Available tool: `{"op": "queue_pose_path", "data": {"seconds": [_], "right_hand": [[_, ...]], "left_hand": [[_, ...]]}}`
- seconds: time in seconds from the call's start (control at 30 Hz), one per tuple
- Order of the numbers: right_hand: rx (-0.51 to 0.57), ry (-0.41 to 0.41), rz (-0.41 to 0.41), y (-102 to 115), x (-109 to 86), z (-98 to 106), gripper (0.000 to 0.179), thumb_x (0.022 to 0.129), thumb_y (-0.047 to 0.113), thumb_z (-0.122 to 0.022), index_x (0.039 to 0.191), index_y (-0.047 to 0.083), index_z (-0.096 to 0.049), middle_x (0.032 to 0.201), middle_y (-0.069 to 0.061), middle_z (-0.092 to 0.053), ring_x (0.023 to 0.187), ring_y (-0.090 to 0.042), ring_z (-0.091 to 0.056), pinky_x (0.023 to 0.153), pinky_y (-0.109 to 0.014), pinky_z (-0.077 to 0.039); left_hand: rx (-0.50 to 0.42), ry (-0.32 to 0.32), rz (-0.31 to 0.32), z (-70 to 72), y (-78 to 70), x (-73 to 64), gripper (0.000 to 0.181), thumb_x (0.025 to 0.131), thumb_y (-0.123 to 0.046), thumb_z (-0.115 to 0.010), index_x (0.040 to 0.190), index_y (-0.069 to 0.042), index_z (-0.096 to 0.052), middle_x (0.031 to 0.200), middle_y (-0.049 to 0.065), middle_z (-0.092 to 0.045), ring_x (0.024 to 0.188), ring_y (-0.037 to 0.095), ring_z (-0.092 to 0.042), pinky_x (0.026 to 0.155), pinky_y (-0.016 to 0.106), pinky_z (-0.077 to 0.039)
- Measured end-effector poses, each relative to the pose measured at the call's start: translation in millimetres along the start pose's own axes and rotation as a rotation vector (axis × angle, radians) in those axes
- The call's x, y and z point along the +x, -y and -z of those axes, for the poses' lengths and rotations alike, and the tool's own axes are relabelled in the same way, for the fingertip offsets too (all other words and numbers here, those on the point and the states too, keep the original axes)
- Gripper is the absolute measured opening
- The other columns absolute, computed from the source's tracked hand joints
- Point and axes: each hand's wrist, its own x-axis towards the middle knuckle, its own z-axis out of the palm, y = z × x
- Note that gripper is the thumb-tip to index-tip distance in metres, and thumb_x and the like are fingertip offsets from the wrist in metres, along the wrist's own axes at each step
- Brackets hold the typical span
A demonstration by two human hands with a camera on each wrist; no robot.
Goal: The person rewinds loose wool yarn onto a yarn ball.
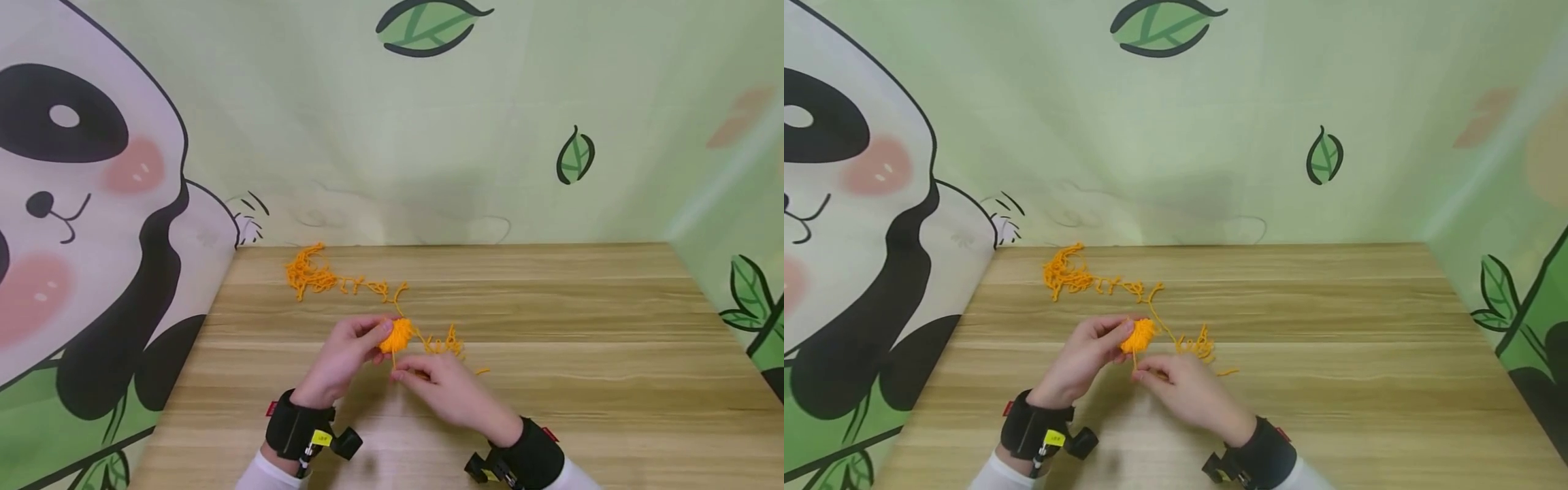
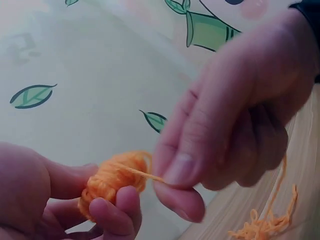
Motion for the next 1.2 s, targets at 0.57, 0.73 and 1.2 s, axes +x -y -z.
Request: {"op": "queue_pose_path", "data": {"seconds": [0.57,0.73,1.2], "right_hand": [[0.084,0.032,-0.109,-32,2.0,10,0.017,0.099,0.011,-0.057,0.109,0.011,-0.071,0.092,0.001,-0.066,0.071,-0.009,-0.051,0.067,-0.028,-0.047],[0.053,0.055,-0.104,-36,5.7,20,0.015,0.099,0.013,-0.057,0.105,0.01,-0.071,0.077,0.003,-0.057,0.06,-0.008,-0.043,0.056,-0.024,-0.037],[-0.006,0.038,-0.086,-23,18.0,42,0.013,0.101,0.024,-0.058,0.097,0.021,-0.071,0.064,0.008,-0.042,0.054,-0.007,-0.037,0.051,-0.023,-0.029]], "left_hand": [[0.152,0.308,0.06,0.3,-3.9,-7.5,0.03,0.105,-0.018,-0.051,0.131,-0.008,-0.063,0.123,0.008,-0.066,0.083,0.019,-0.058,0.067,0.024,-0.05],[0.22,0.36,0.095,1.1,-4.8,-8.3,0.034,0.103,-0.018,-0.055,0.135,-0.01,-0.06,0.123,0.005,-0.067,0.094,0.019,-0.062,0.08,0.038,-0.056],[0.519,0.259,0.059,0.5,2.7,-5.7,0.031,0.095,-0.016,-0.067,0.126,-0.013,-0.067,0.091,-0.004,-0.072,0.077,0.019,-0.062,0.071,0.037,-0.054]]}}
